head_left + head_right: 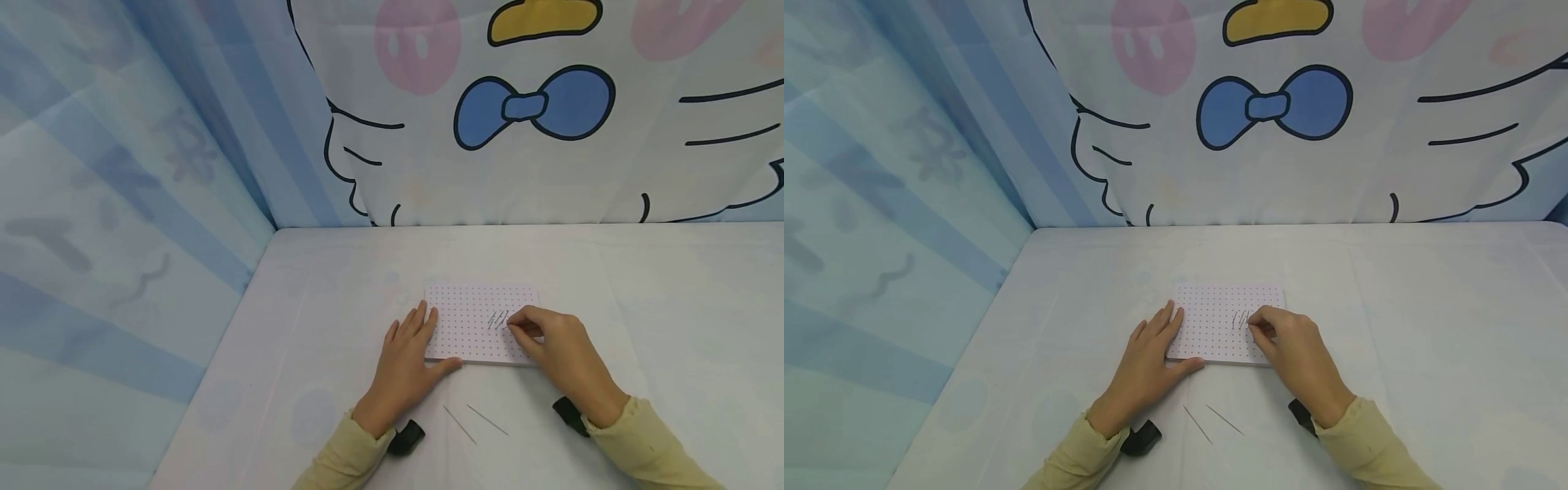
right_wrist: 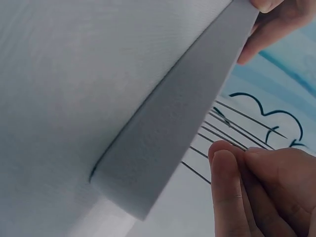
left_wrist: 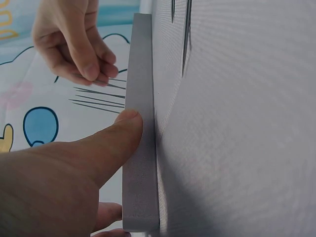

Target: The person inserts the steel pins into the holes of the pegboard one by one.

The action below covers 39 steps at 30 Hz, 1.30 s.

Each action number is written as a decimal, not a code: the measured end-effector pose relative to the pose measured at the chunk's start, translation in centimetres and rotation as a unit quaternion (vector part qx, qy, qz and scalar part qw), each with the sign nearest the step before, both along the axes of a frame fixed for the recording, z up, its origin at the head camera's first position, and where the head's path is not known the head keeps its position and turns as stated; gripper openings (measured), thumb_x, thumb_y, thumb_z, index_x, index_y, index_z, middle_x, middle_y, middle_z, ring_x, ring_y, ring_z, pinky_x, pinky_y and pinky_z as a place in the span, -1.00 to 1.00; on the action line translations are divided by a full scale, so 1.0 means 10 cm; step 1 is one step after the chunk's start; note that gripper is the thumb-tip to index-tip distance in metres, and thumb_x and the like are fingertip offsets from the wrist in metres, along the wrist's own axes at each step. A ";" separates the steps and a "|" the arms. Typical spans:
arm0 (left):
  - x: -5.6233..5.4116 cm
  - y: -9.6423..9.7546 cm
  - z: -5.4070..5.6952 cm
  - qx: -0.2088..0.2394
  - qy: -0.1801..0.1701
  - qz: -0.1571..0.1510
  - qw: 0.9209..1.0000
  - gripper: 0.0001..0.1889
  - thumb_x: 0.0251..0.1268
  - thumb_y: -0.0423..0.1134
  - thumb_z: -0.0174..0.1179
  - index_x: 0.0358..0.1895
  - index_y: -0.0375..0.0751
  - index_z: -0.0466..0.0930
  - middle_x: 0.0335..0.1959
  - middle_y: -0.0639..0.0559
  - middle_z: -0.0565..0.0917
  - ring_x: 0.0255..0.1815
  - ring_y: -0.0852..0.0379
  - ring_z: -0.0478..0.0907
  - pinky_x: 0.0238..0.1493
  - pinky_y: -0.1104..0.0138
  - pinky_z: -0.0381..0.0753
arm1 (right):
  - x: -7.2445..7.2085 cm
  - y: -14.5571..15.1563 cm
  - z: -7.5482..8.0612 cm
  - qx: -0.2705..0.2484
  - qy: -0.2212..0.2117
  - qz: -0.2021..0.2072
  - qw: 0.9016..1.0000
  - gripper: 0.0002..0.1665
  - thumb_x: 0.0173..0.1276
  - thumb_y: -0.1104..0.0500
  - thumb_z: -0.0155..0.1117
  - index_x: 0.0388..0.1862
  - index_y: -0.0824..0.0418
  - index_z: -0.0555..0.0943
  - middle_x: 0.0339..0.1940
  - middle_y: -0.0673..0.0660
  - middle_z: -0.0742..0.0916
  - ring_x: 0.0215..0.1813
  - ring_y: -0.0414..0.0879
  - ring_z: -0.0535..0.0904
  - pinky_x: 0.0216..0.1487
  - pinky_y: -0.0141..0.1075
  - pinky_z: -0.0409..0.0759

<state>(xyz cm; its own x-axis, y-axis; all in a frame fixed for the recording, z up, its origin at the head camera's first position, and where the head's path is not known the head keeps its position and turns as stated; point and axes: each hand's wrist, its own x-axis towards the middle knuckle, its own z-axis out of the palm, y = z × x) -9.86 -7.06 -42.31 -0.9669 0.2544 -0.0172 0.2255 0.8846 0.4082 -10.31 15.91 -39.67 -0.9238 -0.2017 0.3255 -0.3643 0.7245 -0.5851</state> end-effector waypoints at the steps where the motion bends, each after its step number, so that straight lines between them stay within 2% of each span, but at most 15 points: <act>1: 0.00 0.00 0.00 0.000 0.000 0.000 1.000 -0.04 0.17 0.27 0.30 0.55 -0.14 0.16 0.61 -0.06 0.07 0.60 -0.05 0.06 0.55 -0.05 0.03 | 0.00 0.00 -0.01 0.000 0.000 0.000 1.000 -0.88 0.16 0.43 0.43 -0.35 0.27 0.71 -0.35 0.14 0.81 -0.32 -0.02 0.76 -0.28 -0.14 0.70; 11: 0.00 0.00 -0.01 0.002 -0.003 -0.001 1.000 -0.04 0.18 0.28 0.28 0.55 -0.13 0.15 0.62 -0.04 0.05 0.61 -0.04 0.04 0.56 -0.04 0.01 | -0.03 -0.02 -0.01 0.004 -0.033 -0.010 0.999 -0.92 0.22 0.38 0.41 -0.29 0.30 0.74 -0.35 0.15 0.81 -0.31 -0.04 0.73 -0.27 -0.13 0.68; 18: 0.00 0.00 -0.02 0.000 0.000 -0.002 1.000 -0.04 0.18 0.27 0.29 0.55 -0.14 0.15 0.61 -0.05 0.05 0.61 -0.04 0.04 0.55 -0.05 0.02 | -0.02 -0.01 -0.02 0.028 -0.033 -0.025 0.999 -0.94 0.20 0.39 0.41 -0.32 0.33 0.75 -0.38 0.16 0.80 -0.34 -0.05 0.71 -0.31 -0.15 0.65; 32: -0.01 0.01 -0.02 0.000 -0.003 -0.001 1.000 -0.03 0.18 0.28 0.28 0.55 -0.14 0.15 0.61 -0.05 0.05 0.61 -0.04 0.04 0.55 -0.05 0.02 | 0.17 -0.03 0.09 0.066 -0.048 -0.015 0.997 -0.92 0.18 0.33 0.46 -0.32 0.23 0.77 -0.42 0.01 0.78 -0.42 -0.23 0.62 -0.39 -0.31 0.61; 39: 0.00 0.00 -0.01 0.001 -0.004 0.000 1.000 -0.03 0.17 0.29 0.29 0.55 -0.14 0.16 0.61 -0.06 0.05 0.61 -0.05 0.05 0.55 -0.05 0.02 | 0.28 -0.10 0.12 0.084 -0.042 0.012 0.995 -0.92 0.16 0.27 0.50 -0.37 0.12 0.76 -0.45 -0.12 0.74 -0.44 -0.32 0.56 -0.42 -0.37 0.58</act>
